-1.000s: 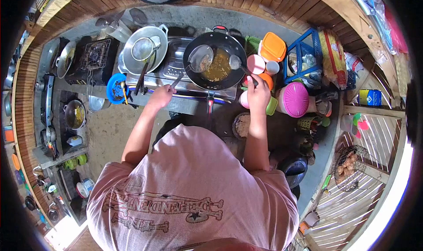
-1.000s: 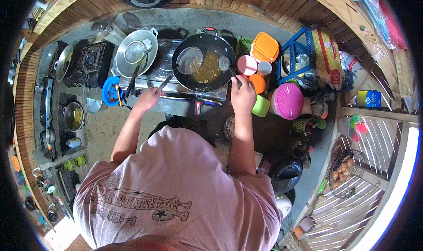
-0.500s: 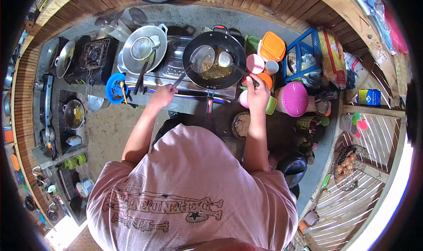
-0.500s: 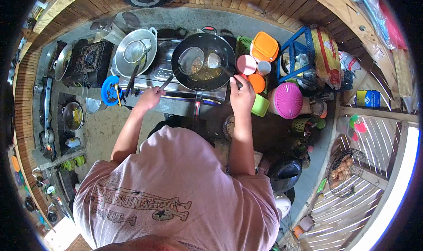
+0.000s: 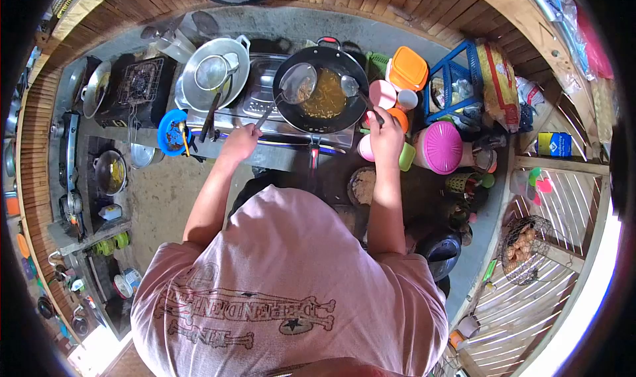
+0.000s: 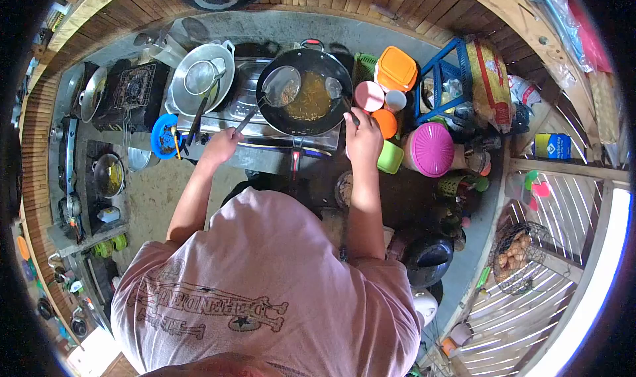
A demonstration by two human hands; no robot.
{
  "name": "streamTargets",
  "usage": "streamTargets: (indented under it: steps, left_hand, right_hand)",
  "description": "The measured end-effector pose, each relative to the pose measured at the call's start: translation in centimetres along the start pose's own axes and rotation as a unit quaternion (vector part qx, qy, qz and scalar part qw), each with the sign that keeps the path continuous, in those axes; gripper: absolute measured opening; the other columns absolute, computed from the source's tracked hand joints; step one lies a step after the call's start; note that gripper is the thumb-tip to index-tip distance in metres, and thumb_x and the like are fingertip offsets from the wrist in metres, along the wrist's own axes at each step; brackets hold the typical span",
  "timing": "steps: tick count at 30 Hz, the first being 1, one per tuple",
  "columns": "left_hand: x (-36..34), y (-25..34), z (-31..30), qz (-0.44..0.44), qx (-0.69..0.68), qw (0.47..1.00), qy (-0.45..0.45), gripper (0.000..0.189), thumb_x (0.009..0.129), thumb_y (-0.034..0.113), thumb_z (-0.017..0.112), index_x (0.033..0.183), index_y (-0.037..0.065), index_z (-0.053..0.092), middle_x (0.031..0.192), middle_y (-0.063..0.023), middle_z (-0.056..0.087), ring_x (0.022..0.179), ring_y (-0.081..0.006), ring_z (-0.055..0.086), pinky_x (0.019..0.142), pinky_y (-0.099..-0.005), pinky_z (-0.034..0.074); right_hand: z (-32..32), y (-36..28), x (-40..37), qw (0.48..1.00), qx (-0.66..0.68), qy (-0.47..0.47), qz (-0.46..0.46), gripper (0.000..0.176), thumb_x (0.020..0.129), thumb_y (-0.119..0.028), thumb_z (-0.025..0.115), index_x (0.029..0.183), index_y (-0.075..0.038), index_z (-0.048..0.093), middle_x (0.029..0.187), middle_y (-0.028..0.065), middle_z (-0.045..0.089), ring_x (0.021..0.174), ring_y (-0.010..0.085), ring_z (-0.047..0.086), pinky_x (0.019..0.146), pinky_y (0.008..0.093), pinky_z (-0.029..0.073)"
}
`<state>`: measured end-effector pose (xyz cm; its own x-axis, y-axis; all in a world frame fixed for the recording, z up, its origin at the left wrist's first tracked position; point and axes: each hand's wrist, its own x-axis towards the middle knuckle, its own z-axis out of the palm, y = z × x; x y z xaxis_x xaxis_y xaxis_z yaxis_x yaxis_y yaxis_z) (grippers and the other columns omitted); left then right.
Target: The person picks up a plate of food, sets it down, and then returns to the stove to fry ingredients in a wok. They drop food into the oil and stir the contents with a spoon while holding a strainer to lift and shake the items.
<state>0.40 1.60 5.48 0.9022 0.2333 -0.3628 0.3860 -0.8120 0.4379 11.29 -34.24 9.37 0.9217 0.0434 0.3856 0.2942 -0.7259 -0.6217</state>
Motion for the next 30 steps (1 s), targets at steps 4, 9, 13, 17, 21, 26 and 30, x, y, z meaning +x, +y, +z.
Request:
streamTargets:
  steps: [4, 9, 13, 17, 21, 26, 30]
  left_hand:
    - [0.1, -0.1, 0.2, -0.002, -0.026, 1.000, 0.006, 0.030, 0.097, 0.027, 0.050, 0.103, 0.003, 0.067, 0.097, -0.0221, 0.070, 0.098, -0.0392, 0.066, 0.084, -0.0469, 0.050]
    - [-0.6, 0.3, -0.2, 0.008, -0.041, 0.999, 0.024, 0.031, 0.097, 0.028, 0.051, 0.103, 0.002, 0.066, 0.096, -0.0255, 0.068, 0.096, -0.0422, 0.065, 0.082, -0.0495, 0.049]
    - [-1.4, 0.7, -1.1, -0.003, -0.017, 0.999, 0.039, 0.032, 0.097, 0.029, 0.051, 0.102, 0.001, 0.064, 0.094, -0.0276, 0.067, 0.095, -0.0451, 0.064, 0.081, -0.0518, 0.048]
    - [-1.4, 0.7, -1.0, 0.006, 0.021, 0.997, 0.074, 0.030, 0.097, 0.030, 0.049, 0.097, 0.003, 0.063, 0.089, -0.0242, 0.068, 0.088, -0.0431, 0.066, 0.077, -0.0559, 0.050]
    - [-0.7, 1.6, -0.9, 0.001, 0.037, 0.997, 0.073, 0.029, 0.097, 0.028, 0.049, 0.102, 0.005, 0.066, 0.093, -0.0244, 0.069, 0.091, -0.0431, 0.066, 0.079, -0.0551, 0.050]
    - [1.3, 2.1, 0.0, -0.018, 0.078, 0.996, 0.027, 0.027, 0.095, 0.025, 0.049, 0.105, 0.008, 0.068, 0.096, -0.0227, 0.070, 0.093, -0.0411, 0.066, 0.082, -0.0535, 0.051]
    - [2.7, 1.0, 1.9, 0.056, 0.027, 0.998, 0.000, 0.029, 0.095, 0.025, 0.050, 0.109, 0.007, 0.068, 0.089, -0.0185, 0.071, 0.084, -0.0368, 0.069, 0.076, -0.0468, 0.053]
  right_hand:
    - [2.9, 1.1, -0.1, 0.998, 0.060, 0.005, -0.009, 0.024, 0.090, -0.025, 0.070, 0.105, -0.007, 0.071, 0.096, 0.0166, 0.071, 0.088, 0.0370, 0.067, 0.076, 0.0437, 0.053]
    - [3.2, 0.4, -0.8, 0.996, 0.088, -0.010, -0.028, 0.023, 0.090, -0.024, 0.070, 0.105, -0.008, 0.071, 0.095, 0.0177, 0.070, 0.089, 0.0370, 0.067, 0.077, 0.0442, 0.053]
    - [1.1, 0.4, -1.4, 0.994, 0.106, -0.028, 0.011, 0.021, 0.088, -0.022, 0.073, 0.101, -0.005, 0.072, 0.090, 0.0186, 0.070, 0.083, 0.0350, 0.067, 0.075, 0.0422, 0.053]
    - [-0.1, 2.0, -1.2, 0.992, 0.119, 0.004, 0.030, 0.022, 0.087, -0.021, 0.073, 0.101, -0.004, 0.072, 0.086, 0.0169, 0.070, 0.080, 0.0334, 0.067, 0.072, 0.0417, 0.052]
    - [-0.9, 1.6, -0.2, 0.997, 0.068, 0.023, 0.008, 0.024, 0.089, -0.024, 0.071, 0.101, -0.004, 0.072, 0.087, 0.0173, 0.070, 0.080, 0.0341, 0.067, 0.073, 0.0426, 0.052]
    - [-0.2, 1.1, 0.3, 0.999, 0.011, 0.030, 0.027, 0.026, 0.090, -0.027, 0.069, 0.101, -0.004, 0.072, 0.089, 0.0194, 0.070, 0.081, 0.0368, 0.067, 0.073, 0.0451, 0.052]
    - [1.4, 1.8, -0.4, 0.997, 0.040, 0.037, 0.053, 0.027, 0.090, -0.028, 0.070, 0.099, -0.003, 0.072, 0.086, 0.0203, 0.071, 0.079, 0.0352, 0.068, 0.072, 0.0424, 0.053]
